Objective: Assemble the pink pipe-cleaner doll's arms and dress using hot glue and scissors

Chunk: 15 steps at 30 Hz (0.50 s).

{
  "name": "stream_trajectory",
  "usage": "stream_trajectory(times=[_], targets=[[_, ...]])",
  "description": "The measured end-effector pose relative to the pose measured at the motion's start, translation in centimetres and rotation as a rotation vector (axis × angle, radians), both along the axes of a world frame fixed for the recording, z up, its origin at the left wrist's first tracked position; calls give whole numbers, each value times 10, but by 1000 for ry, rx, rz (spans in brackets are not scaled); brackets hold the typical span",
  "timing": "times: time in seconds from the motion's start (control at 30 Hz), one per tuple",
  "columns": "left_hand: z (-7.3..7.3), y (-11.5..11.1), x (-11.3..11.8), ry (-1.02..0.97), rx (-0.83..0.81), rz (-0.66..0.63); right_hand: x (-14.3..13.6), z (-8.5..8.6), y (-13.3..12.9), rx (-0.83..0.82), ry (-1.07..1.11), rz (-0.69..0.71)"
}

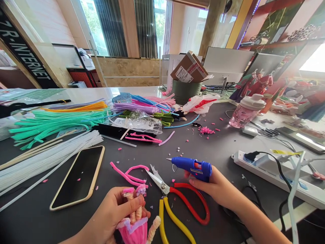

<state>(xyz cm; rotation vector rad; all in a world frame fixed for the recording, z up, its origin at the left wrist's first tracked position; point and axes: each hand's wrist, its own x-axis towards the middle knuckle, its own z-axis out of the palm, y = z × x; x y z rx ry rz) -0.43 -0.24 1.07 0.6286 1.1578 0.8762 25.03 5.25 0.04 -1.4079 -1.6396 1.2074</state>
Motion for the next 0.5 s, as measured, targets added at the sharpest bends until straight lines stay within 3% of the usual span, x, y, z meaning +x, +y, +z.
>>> stream_trajectory(times=[0.13,0.5], targets=[[0,2,1,-25,20,-29,-8,4,-12,-65,80,-100],[-8,9,0,-47,24,-25,-23,12,-33,-188,58,-110]])
